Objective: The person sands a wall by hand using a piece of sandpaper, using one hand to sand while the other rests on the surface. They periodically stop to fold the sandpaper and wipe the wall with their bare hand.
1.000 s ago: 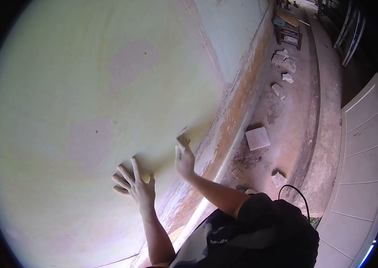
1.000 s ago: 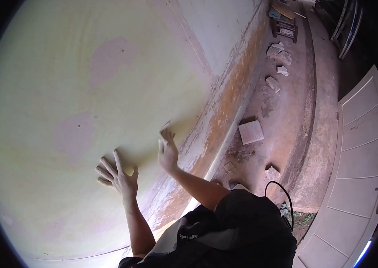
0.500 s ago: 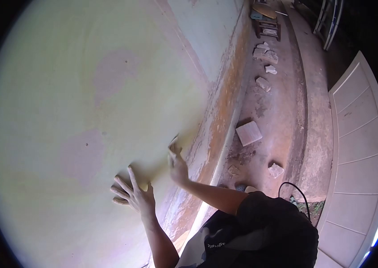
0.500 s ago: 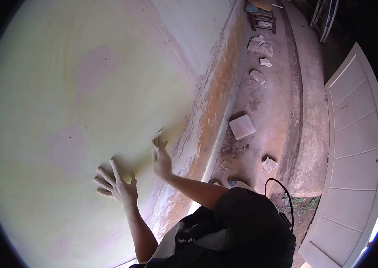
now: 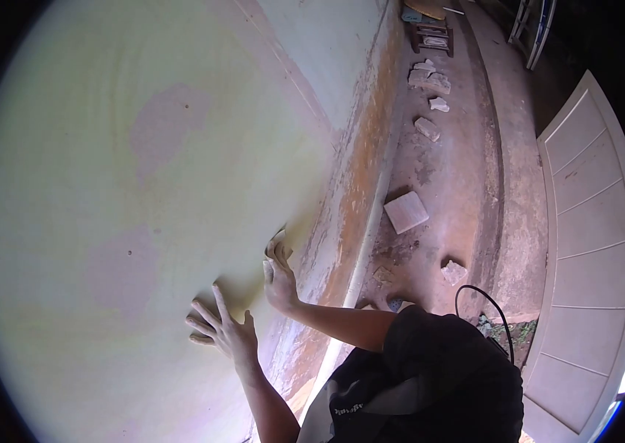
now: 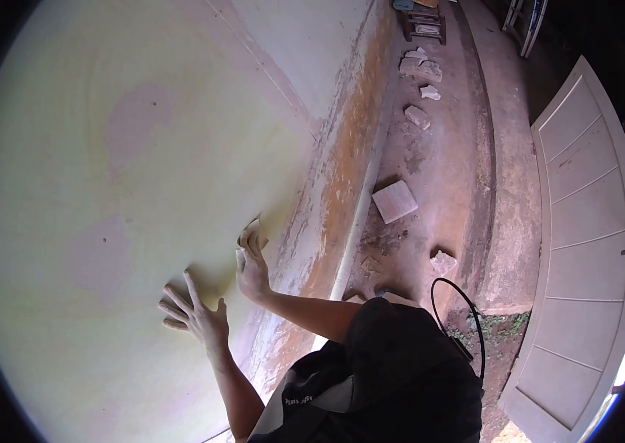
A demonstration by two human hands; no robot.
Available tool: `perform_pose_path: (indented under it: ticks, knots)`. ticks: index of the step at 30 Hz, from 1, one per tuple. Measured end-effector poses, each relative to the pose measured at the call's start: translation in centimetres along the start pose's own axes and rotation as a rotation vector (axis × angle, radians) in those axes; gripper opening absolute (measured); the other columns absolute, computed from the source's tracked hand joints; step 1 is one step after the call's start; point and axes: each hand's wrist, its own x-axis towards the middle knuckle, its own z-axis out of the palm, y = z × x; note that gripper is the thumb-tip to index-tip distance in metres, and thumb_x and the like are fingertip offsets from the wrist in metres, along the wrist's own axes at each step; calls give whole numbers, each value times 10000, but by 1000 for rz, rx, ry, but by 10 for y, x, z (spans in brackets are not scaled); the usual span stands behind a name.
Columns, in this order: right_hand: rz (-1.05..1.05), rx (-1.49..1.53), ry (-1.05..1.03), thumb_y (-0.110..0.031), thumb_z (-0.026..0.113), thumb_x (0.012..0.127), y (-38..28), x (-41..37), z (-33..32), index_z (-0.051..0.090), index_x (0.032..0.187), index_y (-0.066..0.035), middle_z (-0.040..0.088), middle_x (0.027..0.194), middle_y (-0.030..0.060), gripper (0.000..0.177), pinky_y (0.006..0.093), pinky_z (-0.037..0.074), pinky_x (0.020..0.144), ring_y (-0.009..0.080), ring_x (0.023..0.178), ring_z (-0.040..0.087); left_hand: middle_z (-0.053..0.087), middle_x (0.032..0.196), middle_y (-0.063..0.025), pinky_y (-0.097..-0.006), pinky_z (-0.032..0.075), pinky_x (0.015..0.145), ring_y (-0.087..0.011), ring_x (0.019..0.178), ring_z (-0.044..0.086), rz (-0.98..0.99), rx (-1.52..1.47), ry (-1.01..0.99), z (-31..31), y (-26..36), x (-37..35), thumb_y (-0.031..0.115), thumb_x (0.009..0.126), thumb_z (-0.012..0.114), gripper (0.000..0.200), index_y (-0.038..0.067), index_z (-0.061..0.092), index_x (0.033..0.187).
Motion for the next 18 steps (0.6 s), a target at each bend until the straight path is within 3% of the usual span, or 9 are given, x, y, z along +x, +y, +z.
perform_pose_path:
  ticks: [2, 7, 9, 10, 11, 13, 16, 18]
  knots:
    - [42, 47, -51, -227, 410, 1137, 7, 1, 3, 192, 1646, 44, 116, 1723, 295, 616, 507, 209, 1288, 483, 1584, 160, 95, 1761, -198, -825, 69, 1170, -563, 1581, 43, -11, 4, -69, 0, 0, 1, 290, 769, 896, 1107, 398, 262, 1670]
    - [53, 102, 30, -301, 320, 1152, 13, 2, 19, 123, 1668, 15, 32, 1741, 272, 637, 543, 79, 1296, 459, 1610, 17, 59, 1768, -186, -817, 68, 1178, -567, 1581, 0, 9, -20, 40, 1, 9, -4, 277, 767, 879, 1096, 397, 268, 1669]
    - [80, 116, 71, -345, 316, 1148, 34, 24, 24, 69, 1682, -19, -34, 1751, 249, 672, 591, 7, 1281, 440, 1617, -43, 51, 1771, -174, -809, 59, 1186, -563, 1582, -18, 17, -35, -48, -4, 6, -6, 283, 771, 871, 1090, 400, 265, 1670]
    - [124, 129, 154, -379, 328, 1147, 63, 43, 34, 141, 1676, -27, 30, 1750, 247, 662, 565, 32, 1291, 455, 1611, 14, 51, 1771, -174, -809, 59, 1186, -563, 1582, -18, 0, -27, -49, -4, 3, -7, 283, 771, 871, 1090, 400, 265, 1670]
    - [401, 233, 148, -401, 338, 1148, 115, 63, 50, 277, 1634, -3, 165, 1724, 263, 632, 515, 128, 1298, 461, 1597, 125, 56, 1771, -170, -807, 55, 1189, -565, 1581, -17, 38, -30, -48, -3, 1, -9, 292, 775, 865, 1080, 404, 268, 1668]
    - [823, 646, 35, -379, 365, 1148, 93, 121, -19, 398, 1567, 19, 281, 1671, 303, 579, 474, 222, 1287, 458, 1571, 229, 74, 1770, -167, -792, 46, 1202, -563, 1582, -14, 48, -9, -106, -9, 5, -10, 313, 788, 848, 1050, 411, 278, 1664]
    - [781, 594, -34, -341, 404, 1144, 36, 128, -38, 435, 1534, 38, 318, 1643, 328, 545, 469, 269, 1271, 442, 1563, 266, 80, 1768, -168, -789, 45, 1204, -562, 1583, -17, 28, 19, -87, -1, 6, -9, 304, 797, 841, 1037, 419, 280, 1661]
    - [235, 311, 23, -291, 443, 1134, 24, 81, 8, 405, 1551, 55, 292, 1647, 343, 543, 505, 251, 1270, 462, 1568, 241, 44, 1772, -172, -759, 7, 1224, -504, 1604, -53, 15, 30, -44, 1, 10, -11, 267, 758, 873, 1105, 363, 263, 1674]
